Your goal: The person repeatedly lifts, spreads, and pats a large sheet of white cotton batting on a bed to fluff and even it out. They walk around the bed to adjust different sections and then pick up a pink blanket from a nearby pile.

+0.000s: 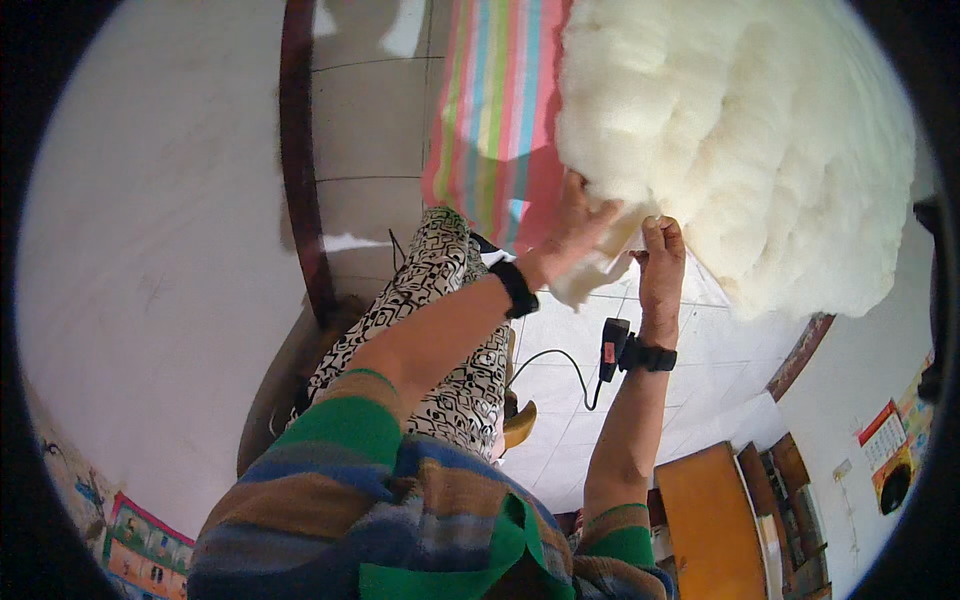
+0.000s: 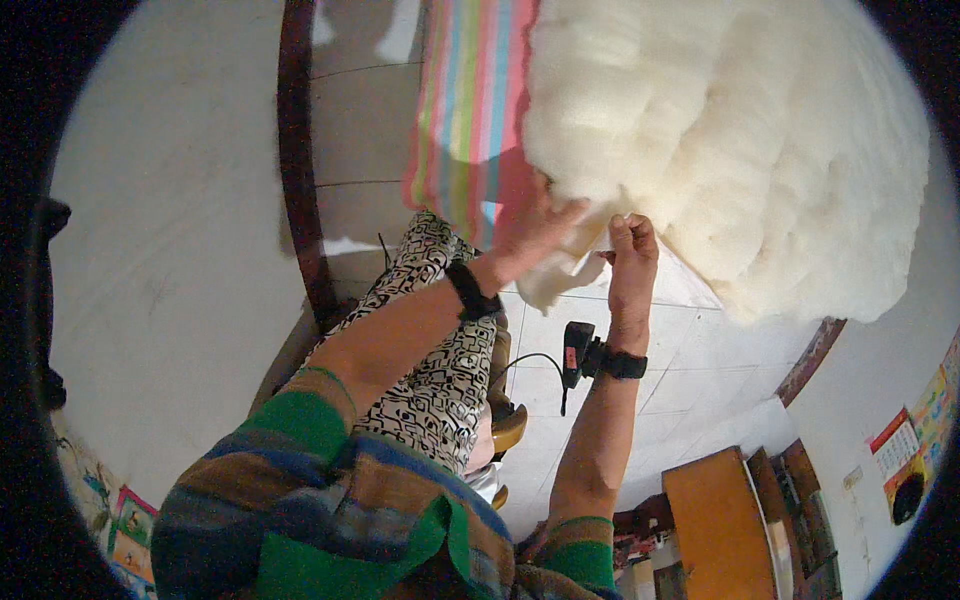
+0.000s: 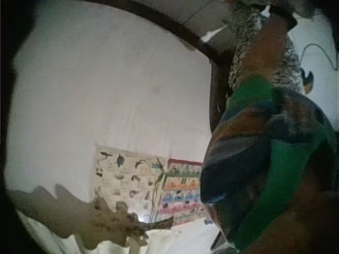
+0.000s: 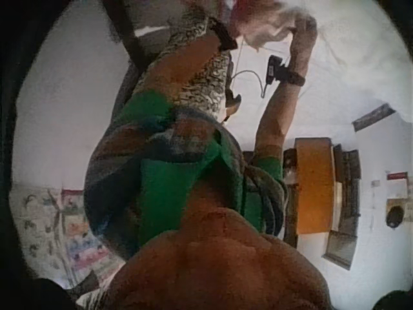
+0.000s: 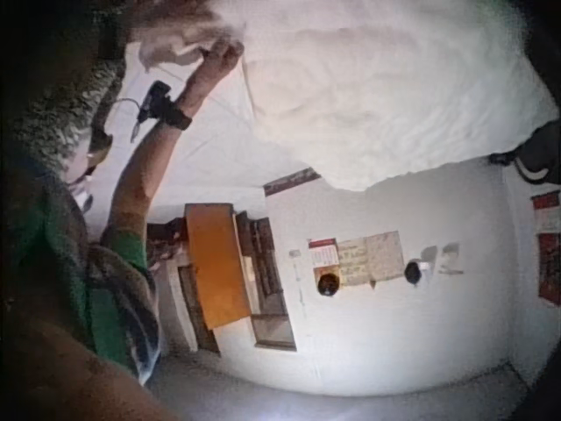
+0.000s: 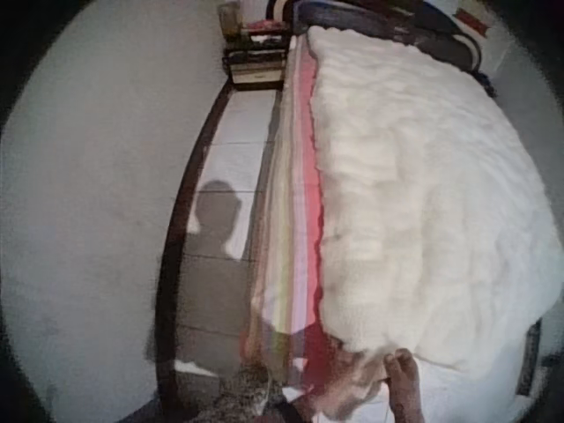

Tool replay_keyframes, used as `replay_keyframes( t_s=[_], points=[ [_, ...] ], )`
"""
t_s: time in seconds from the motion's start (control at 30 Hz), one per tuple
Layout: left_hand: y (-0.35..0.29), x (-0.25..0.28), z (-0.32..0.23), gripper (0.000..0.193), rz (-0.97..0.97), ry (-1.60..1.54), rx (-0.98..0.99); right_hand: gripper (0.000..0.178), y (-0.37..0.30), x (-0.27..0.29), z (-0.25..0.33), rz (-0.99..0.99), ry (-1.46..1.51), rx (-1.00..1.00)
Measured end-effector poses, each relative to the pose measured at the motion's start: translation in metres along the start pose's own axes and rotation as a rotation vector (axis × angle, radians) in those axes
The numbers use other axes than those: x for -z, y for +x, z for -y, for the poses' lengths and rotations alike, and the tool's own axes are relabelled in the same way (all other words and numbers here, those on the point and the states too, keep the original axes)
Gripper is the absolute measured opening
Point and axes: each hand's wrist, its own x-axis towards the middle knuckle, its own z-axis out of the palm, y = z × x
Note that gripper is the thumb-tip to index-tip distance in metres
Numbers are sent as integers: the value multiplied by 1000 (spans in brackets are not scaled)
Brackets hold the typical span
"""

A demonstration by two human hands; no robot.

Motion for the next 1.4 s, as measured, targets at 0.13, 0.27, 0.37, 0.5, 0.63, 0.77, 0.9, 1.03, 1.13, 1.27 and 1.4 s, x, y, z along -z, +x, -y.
replay_keyframes(
  t_s=[0.13,0.27,0.37,0.5,0.63,0.77,0.9,1.03,1.13,1.27,1.4],
  points=[
    [21,-17,30,76,233,-117,179,5,-8,48,-17,61,80,98],
    [26,-55,29,68,368,210,-28,4,-30,85,-38,75,219,-12],
    [23,-82,11,63,398,386,-34,5,-45,103,-48,57,193,-3],
    [29,-98,8,54,298,362,141,6,-64,110,-48,9,248,-30],
    [37,-85,39,46,224,600,40,9,-73,106,-37,-60,196,94],
    [45,-58,58,53,263,184,267,8,-47,103,-23,-4,266,163],
    [71,-48,47,60,534,-145,605,9,11,109,-15,-15,177,117],
    [116,-90,47,59,778,188,336,9,70,122,-17,29,94,-19],
    [148,-132,67,58,659,304,137,9,98,129,-22,37,116,-48],
    [163,-156,97,49,131,490,-89,8,104,133,-28,22,52,-62],
    [134,-139,113,42,179,-342,289,6,91,126,-24,-10,143,115]
  ],
)
